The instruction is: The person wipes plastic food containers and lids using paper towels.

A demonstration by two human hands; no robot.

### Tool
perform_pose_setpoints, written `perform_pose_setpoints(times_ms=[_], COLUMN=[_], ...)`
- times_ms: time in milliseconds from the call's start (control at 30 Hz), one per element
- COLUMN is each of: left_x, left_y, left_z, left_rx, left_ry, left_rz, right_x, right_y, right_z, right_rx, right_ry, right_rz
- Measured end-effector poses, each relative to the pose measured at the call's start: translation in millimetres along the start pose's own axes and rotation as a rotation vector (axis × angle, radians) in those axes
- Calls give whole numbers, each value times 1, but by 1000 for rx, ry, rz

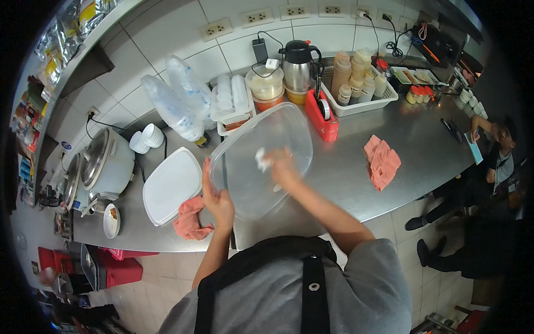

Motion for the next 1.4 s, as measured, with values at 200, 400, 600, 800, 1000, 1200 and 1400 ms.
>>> perform_pose_setpoints(times_ms=[200,400,600,800,1000,1200,1400], left_x=[27,17,7,-9,-19,-19,36], left_y=[0,-2,-5,-3,-14,-23,-16], left_z=[11,8,3,-8,-1,-5,11], left_rx=[-155,-162,-41,62,141,261,-185], left_ry=[20,32,-8,-7,-299,-183,221], left_rz=[92,104,-13,7,-274,302,534], right_x=[82,87,41,-74,-115,-114,-102], right_y=[-53,-12,50,102,27,-36,-114], right_z=[43,-26,-67,-52,-14,7,72], right_rx=[-131,-159,-153,-289,-486,-728,-465], right_ry=[-362,-80,336,353,28,-172,-155], right_rz=[-507,-354,-47,553,824,653,564])
Point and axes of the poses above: each hand's wrist, its own z-axis towards the middle knuckle, its own y-axis out of the palm, x = y × z, the point moved 6 cm from there along z, towards the middle knuckle, and after that the axes turned 14 degrees about -y, right-handed, at the moved point
